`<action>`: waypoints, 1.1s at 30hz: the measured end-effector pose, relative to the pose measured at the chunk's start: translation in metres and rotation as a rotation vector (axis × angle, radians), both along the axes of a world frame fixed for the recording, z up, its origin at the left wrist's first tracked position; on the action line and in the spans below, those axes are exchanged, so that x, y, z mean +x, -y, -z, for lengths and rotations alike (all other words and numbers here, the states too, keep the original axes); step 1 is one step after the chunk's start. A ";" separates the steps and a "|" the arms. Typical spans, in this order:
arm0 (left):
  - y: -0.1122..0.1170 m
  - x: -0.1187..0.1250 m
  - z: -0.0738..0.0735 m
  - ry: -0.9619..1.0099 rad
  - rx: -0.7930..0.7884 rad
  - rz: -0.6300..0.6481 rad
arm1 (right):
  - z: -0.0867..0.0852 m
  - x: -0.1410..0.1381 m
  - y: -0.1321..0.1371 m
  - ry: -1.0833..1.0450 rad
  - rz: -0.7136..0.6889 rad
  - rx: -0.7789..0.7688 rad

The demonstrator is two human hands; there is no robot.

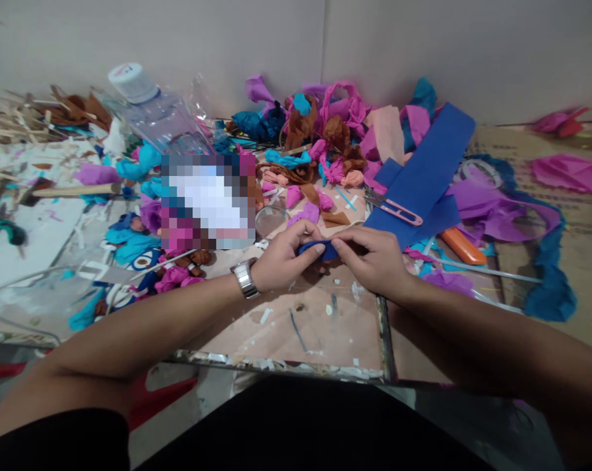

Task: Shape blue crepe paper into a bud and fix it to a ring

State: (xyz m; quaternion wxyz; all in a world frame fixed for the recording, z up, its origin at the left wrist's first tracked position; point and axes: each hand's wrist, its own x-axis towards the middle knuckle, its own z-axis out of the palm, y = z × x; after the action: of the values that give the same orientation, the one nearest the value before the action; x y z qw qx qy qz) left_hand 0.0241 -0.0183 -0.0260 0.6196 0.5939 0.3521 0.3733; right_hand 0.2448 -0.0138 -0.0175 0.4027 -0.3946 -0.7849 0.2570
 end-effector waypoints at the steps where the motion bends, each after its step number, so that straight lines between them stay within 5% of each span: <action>1: 0.000 0.000 0.000 0.010 -0.004 0.000 | 0.000 0.000 0.000 0.000 0.005 -0.005; 10: -0.004 0.001 -0.002 0.086 -0.099 -0.021 | 0.005 0.002 0.001 -0.018 0.030 -0.059; 19: -0.010 -0.001 -0.005 0.117 -0.153 0.015 | 0.006 0.002 -0.003 -0.015 -0.193 0.146; 33: -0.007 -0.001 -0.009 0.066 -0.227 0.027 | 0.002 0.005 -0.006 0.079 -0.368 0.065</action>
State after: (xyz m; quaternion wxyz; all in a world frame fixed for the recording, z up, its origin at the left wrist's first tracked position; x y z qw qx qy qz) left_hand 0.0232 -0.0111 -0.0168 0.6991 0.5120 0.3635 0.3421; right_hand 0.2494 -0.0082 -0.0194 0.3302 -0.2410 -0.8669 0.2850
